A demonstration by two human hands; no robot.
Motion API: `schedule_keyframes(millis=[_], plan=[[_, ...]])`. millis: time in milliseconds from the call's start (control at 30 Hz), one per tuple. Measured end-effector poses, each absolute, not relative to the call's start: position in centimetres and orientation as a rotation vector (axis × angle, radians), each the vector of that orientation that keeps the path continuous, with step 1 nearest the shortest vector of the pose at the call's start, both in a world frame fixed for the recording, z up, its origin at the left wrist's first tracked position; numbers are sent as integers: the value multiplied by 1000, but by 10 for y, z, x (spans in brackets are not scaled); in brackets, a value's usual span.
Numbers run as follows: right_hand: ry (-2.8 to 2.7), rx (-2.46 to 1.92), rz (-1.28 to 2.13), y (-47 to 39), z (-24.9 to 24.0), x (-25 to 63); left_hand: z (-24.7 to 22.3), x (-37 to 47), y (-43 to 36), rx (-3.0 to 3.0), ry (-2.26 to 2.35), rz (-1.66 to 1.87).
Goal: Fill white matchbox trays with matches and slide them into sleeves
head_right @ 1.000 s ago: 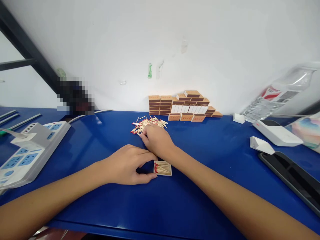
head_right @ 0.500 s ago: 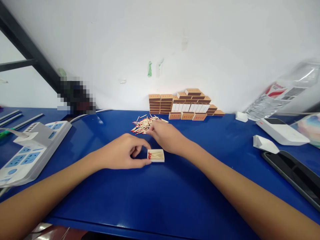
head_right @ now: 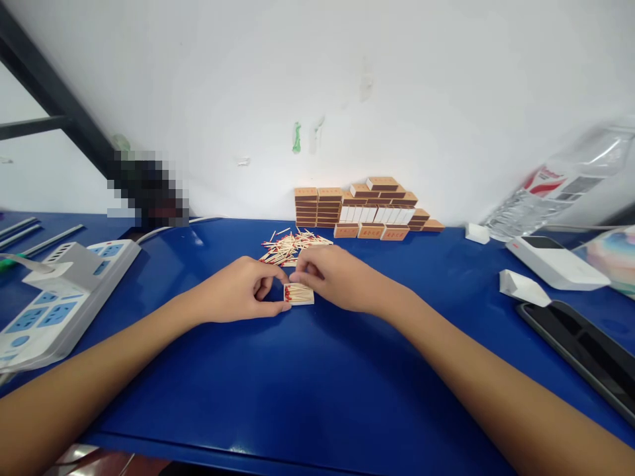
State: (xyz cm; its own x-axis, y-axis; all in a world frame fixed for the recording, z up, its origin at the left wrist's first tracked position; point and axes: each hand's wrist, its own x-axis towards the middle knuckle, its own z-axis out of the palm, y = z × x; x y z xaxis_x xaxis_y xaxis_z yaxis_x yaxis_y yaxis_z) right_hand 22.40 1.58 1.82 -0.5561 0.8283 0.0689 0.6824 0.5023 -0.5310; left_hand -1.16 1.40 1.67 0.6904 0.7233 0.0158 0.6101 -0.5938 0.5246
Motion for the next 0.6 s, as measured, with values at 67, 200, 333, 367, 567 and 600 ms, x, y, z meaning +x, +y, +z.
schedule_keyframes(millis=[67,200,333,367,567,600], plan=[[-2344,-1334,501,26,11,222,16,-10,12,2441,1015,304],[-2362,-1394,308,39,-4,219,15,-8,9,2489,997,290],[-2378,-1395,295,41,-10,217,15,-8,7,2504,981,280],[-2375,-1391,300,41,-11,216,16,-7,7,2507,979,278],[-2368,-1299,353,46,-12,212,15,-6,7,2537,984,276],[-2370,-1282,355,47,-13,211,14,-6,7,2540,983,279]])
